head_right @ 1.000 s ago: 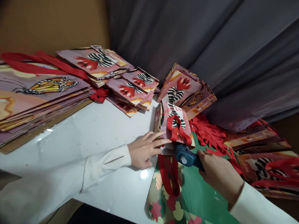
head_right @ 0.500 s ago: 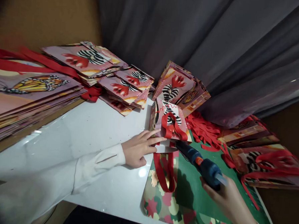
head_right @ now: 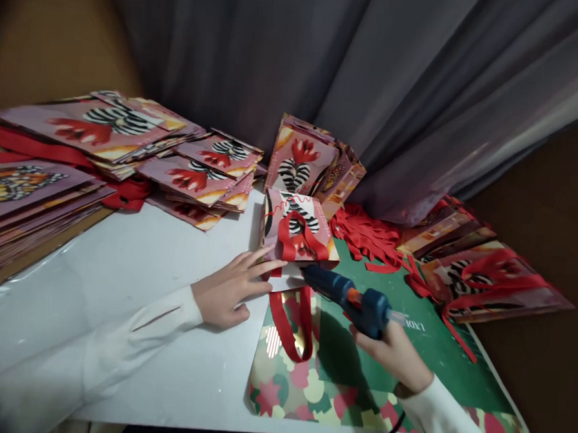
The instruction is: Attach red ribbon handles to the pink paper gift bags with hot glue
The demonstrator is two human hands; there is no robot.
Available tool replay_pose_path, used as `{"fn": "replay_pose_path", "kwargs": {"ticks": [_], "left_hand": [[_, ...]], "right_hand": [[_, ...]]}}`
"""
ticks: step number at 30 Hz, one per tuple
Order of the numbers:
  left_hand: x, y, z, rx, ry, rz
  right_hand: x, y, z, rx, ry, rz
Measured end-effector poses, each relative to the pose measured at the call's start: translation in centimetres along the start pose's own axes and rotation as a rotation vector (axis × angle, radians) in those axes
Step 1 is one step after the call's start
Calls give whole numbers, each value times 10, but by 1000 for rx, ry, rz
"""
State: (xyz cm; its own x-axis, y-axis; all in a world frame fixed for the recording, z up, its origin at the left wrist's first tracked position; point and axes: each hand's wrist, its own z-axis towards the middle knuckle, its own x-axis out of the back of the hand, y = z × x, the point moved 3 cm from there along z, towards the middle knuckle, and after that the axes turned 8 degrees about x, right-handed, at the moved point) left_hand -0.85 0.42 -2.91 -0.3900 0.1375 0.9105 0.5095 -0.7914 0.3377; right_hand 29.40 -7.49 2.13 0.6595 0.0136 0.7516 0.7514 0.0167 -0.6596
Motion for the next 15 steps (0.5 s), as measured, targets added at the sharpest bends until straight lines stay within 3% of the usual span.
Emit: {"fn": "replay_pose_path", "kwargs": {"ticks": [5, 11, 15], "left_hand": [[2, 2, -1, 40, -36, 17], [2, 1, 1, 40, -71, 39], [3, 2, 1, 40, -74, 46]], "right_hand": [[3, -6, 22, 185, -97, -146], [32, -23, 38, 205, -282, -384], [33, -38, 52, 218, -378, -469]]}}
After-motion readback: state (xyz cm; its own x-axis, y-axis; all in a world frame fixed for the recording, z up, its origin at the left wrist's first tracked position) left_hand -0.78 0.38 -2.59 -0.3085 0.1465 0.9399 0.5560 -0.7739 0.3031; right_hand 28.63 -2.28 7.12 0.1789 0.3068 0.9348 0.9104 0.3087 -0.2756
